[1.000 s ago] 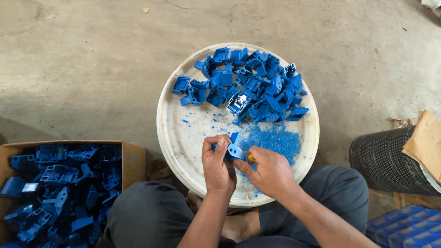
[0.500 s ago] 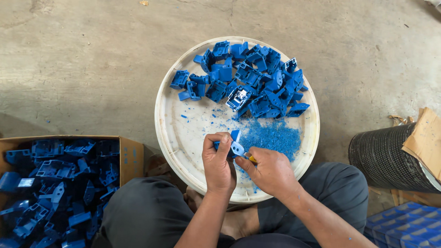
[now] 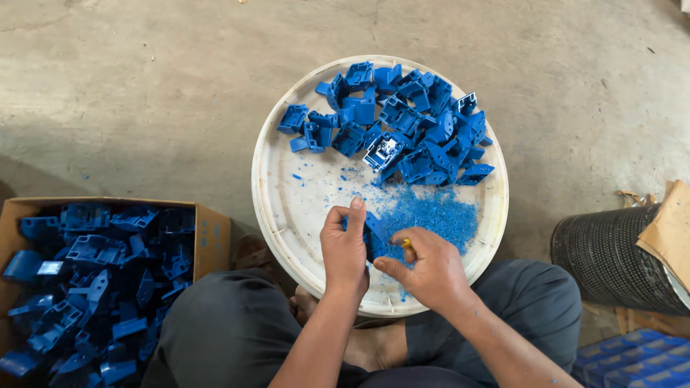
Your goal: The person cleans blue plastic components by scraping off excess material using a small yellow tool and their hands, then places them into a cardboard box.
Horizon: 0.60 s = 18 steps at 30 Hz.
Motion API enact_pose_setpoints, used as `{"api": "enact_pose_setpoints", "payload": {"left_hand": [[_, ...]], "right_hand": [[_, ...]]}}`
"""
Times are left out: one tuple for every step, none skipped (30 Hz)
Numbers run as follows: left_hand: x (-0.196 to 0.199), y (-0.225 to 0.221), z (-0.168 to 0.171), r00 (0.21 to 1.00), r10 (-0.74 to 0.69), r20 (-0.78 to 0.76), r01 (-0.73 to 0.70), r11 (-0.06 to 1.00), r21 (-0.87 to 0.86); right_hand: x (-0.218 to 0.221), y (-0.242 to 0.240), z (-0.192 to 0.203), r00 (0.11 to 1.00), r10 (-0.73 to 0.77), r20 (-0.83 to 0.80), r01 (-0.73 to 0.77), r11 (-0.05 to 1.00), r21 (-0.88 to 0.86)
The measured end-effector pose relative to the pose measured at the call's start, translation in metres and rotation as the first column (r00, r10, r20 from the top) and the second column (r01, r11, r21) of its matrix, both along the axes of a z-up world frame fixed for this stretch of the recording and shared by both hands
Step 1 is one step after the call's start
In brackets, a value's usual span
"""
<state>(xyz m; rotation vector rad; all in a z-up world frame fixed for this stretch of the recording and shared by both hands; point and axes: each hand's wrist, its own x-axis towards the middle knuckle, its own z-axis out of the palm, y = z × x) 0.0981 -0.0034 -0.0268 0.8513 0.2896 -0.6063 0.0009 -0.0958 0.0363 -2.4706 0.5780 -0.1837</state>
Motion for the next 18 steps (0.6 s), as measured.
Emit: {"api": "enact_pose_setpoints", "payload": {"left_hand": [[-0.0007, -0.0001, 0.0004, 1.000, -0.007, -0.003, 0.007, 1.000, 0.005], [-0.0014, -0.0003, 0.0009, 1.000, -0.015, -0.006, 0.015, 1.000, 0.009], [-0.0018, 0.0000, 0.0013, 1.000, -0.021, -0.008, 0.022, 0.999, 0.030], [-0.0022, 0.0006, 0.0018, 1.000, -0.028, -0.010, 0.029, 0.998, 0.051], [-0.0015, 0.0009, 0.0024, 0.999, -0.032, -0.010, 0.033, 0.997, 0.071], [-0.0012, 0.0010, 0.0031, 0.999, -0.032, -0.010, 0.033, 0.997, 0.073], [-0.0016, 0.0008, 0.0036, 0.999, -0.034, -0.011, 0.035, 0.997, 0.074], [-0.0020, 0.0008, 0.0039, 0.999, -0.036, -0.011, 0.036, 0.996, 0.075], [-0.0022, 0.0006, 0.0040, 0.999, -0.032, -0.003, 0.032, 0.997, 0.076], [-0.0021, 0.0005, 0.0038, 1.000, -0.029, 0.006, 0.028, 0.997, 0.076], [-0.0025, 0.0009, 0.0036, 1.000, -0.024, 0.014, 0.023, 0.997, 0.077], [-0.0030, 0.0012, 0.0036, 1.000, -0.028, 0.011, 0.027, 0.996, 0.087], [-0.0027, 0.0014, 0.0037, 1.000, -0.030, 0.009, 0.029, 0.995, 0.096], [-0.0024, 0.0017, 0.0039, 0.999, -0.032, 0.006, 0.031, 0.994, 0.106], [-0.0024, 0.0020, 0.0040, 0.999, -0.031, 0.010, 0.030, 0.993, 0.110], [-0.0025, 0.0022, 0.0041, 0.999, -0.030, 0.013, 0.029, 0.993, 0.114], [-0.0029, 0.0024, 0.0041, 0.999, -0.030, 0.015, 0.028, 0.993, 0.118], [-0.0033, 0.0023, 0.0040, 0.999, -0.029, 0.020, 0.026, 0.992, 0.121]], "right_hand": [[0.0007, 0.0001, -0.0002, 1.000, 0.022, 0.020, -0.022, 1.000, -0.019], [0.0012, 0.0001, -0.0010, 0.998, 0.045, 0.039, -0.043, 0.998, -0.039], [0.0007, 0.0006, -0.0021, 0.996, 0.067, 0.057, -0.064, 0.996, -0.058], [-0.0003, 0.0013, -0.0033, 0.994, 0.089, 0.058, -0.085, 0.993, -0.080], [0.0000, 0.0017, -0.0048, 0.992, 0.114, 0.060, -0.108, 0.989, -0.102], [0.0000, 0.0019, -0.0061, 0.988, 0.139, 0.062, -0.130, 0.984, -0.124], [-0.0007, 0.0020, -0.0069, 0.988, 0.144, 0.060, -0.135, 0.982, -0.134], [-0.0012, 0.0022, -0.0076, 0.987, 0.148, 0.058, -0.139, 0.980, -0.144], [-0.0014, 0.0021, -0.0081, 0.987, 0.153, 0.055, -0.143, 0.978, -0.154], [-0.0013, 0.0021, -0.0086, 0.986, 0.155, 0.053, -0.145, 0.977, -0.159], [-0.0011, 0.0022, -0.0091, 0.986, 0.158, 0.050, -0.148, 0.975, -0.164], [-0.0012, 0.0027, -0.0093, 0.986, 0.161, 0.047, -0.151, 0.974, -0.169], [-0.0008, 0.0030, -0.0092, 0.986, 0.160, 0.049, -0.150, 0.974, -0.169], [-0.0006, 0.0033, -0.0090, 0.986, 0.159, 0.050, -0.148, 0.975, -0.168], [-0.0006, 0.0034, -0.0088, 0.986, 0.157, 0.051, -0.146, 0.975, -0.167], [-0.0003, 0.0035, -0.0089, 0.986, 0.160, 0.049, -0.149, 0.974, -0.169], [-0.0004, 0.0037, -0.0090, 0.986, 0.162, 0.046, -0.152, 0.973, -0.171], [-0.0004, 0.0038, -0.0091, 0.986, 0.163, 0.043, -0.154, 0.973, -0.173]]}}
